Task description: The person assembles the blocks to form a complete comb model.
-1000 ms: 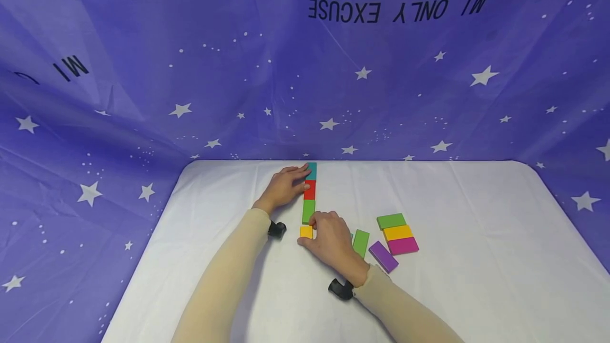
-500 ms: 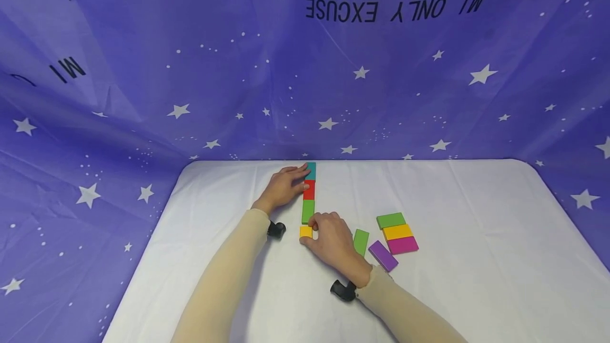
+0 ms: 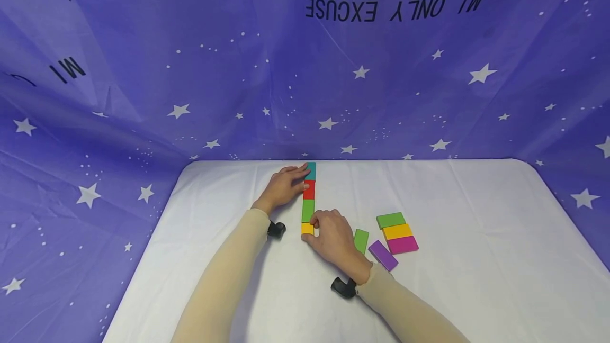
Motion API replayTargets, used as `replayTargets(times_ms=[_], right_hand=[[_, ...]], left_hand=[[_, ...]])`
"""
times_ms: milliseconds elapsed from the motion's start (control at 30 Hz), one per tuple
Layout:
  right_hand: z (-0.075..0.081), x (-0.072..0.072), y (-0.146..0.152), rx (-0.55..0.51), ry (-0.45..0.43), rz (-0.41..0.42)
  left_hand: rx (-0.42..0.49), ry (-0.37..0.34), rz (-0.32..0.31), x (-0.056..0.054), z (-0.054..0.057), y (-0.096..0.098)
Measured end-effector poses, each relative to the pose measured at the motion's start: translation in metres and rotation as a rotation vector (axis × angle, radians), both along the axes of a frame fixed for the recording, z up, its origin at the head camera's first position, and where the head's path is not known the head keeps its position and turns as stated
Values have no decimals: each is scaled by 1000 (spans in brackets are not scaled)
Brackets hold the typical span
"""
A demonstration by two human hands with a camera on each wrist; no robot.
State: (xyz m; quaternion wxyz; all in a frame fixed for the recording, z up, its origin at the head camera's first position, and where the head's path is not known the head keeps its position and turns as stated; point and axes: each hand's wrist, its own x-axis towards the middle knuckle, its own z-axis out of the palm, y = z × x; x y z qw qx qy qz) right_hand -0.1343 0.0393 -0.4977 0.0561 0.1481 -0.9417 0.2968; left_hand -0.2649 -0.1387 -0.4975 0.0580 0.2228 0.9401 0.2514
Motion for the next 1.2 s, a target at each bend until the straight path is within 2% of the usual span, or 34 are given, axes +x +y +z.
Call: replayTargets(times_ms=[267,667,833,1067,1200], right_hand=[[-1,-1,0,3,12,-9],[2,-3,2,-8,-34,-17],[15,-4,13,-63,-69,-40],[41,-4,38,-141,-126,-56],[47,-3,54,-188,-111,-42]], left_hand=[[14,12,-5,1,0,0],[3,11,2,1,-1,0],[9,-1,4,1,0,0],[2,-2,7,2,0,1],[6,-2,7,1,0,1]])
